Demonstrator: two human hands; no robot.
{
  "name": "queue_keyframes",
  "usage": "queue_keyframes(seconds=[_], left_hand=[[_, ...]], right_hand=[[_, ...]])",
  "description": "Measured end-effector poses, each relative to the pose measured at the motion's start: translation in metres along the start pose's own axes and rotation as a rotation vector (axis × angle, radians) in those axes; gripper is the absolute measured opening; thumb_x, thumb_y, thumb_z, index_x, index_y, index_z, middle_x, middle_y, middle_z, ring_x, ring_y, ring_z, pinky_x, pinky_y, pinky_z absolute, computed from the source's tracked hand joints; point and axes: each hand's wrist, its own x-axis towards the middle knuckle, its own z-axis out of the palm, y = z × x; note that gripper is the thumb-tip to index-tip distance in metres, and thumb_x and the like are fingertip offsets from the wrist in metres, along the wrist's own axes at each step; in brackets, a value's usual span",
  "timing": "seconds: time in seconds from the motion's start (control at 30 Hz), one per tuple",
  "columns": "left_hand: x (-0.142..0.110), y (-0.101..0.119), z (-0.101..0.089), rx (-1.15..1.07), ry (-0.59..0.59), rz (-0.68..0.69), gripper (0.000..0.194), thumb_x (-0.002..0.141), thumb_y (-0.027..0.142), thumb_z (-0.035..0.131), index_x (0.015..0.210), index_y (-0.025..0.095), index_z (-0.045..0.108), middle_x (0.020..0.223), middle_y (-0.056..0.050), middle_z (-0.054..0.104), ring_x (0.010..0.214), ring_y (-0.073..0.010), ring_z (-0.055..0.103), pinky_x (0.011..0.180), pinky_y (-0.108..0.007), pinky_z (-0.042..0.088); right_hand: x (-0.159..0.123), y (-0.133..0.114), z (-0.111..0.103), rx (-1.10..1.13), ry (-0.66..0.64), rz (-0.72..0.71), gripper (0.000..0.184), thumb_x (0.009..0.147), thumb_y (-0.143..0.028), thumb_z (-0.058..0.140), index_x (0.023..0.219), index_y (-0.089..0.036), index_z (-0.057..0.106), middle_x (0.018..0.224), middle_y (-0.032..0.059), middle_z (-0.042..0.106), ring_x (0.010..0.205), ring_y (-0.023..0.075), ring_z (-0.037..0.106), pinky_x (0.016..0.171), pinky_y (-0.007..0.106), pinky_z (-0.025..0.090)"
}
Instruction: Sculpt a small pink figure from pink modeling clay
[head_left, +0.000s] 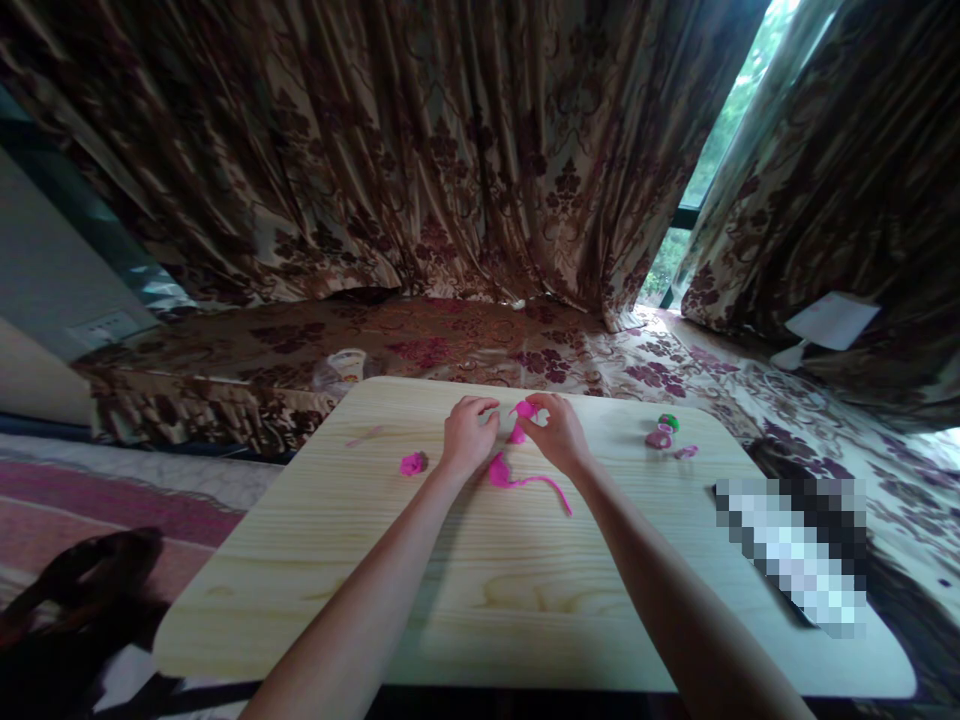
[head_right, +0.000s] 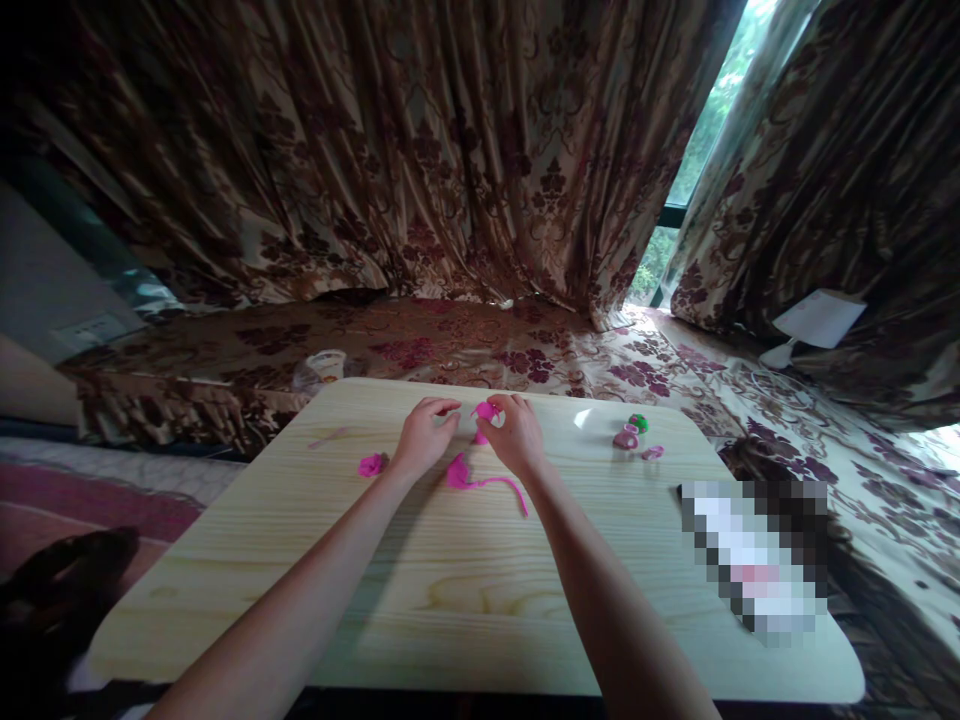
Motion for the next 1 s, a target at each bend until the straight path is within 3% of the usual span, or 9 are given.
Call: queue_keyframes(seconds=[0.4, 0.73, 0.87, 1.0], left_hand=[[0.005, 0.020, -0.002, -0.094, -0.040, 0.089, 0.020, 0.076, 0.019, 0.055, 0.093, 0.017, 0.066, 0.096, -0.006, 0.062, 0.092, -0.0164, 0.057, 0.089, -0.030, 0.044], [0.005, 0.030, 0.001, -0.094, -0.104, 0.117, 0.018, 0.077, 0.024, 0.056, 0.090, 0.019, 0.066, 0.094, -0.005, 0.064, 0.091, -0.0161, 0.058, 0.087, -0.029, 0.044], [0.013, 0.029, 0.006, -0.078, -0.136, 0.103, 0.017, 0.077, 0.026, 0.056, 0.088, 0.018, 0.067, 0.091, -0.005, 0.066, 0.089, -0.0162, 0.059, 0.084, -0.028, 0.045], [0.021, 0.028, 0.008, -0.060, -0.177, 0.083, 0.018, 0.076, 0.027, 0.055, 0.087, 0.018, 0.067, 0.088, -0.004, 0.068, 0.085, -0.0160, 0.061, 0.080, -0.027, 0.045]], right_hand=[[-0.002, 0.001, -0.005, -0.095, -0.070, -0.028, 0.046, 0.069, -0.033, 0.066, 0.113, -0.022, 0.054, 0.092, 0.0037, 0.061, 0.090, 0.0212, 0.054, 0.076, 0.034, 0.045], [-0.006, -0.004, -0.014, -0.127, -0.097, -0.017, 0.053, 0.068, -0.030, 0.068, 0.117, -0.023, 0.050, 0.096, 0.0033, 0.059, 0.095, 0.0196, 0.054, 0.082, 0.033, 0.043], [-0.012, 0.009, -0.024, -0.108, -0.094, 0.026, 0.041, 0.072, -0.029, 0.064, 0.112, -0.022, 0.055, 0.099, 0.0037, 0.059, 0.092, 0.0169, 0.055, 0.077, 0.029, 0.045], [-0.020, 0.023, -0.022, -0.108, -0.105, 0.112, 0.020, 0.077, -0.031, 0.059, 0.092, -0.019, 0.064, 0.093, 0.0043, 0.061, 0.085, 0.0146, 0.058, 0.075, 0.026, 0.044]])
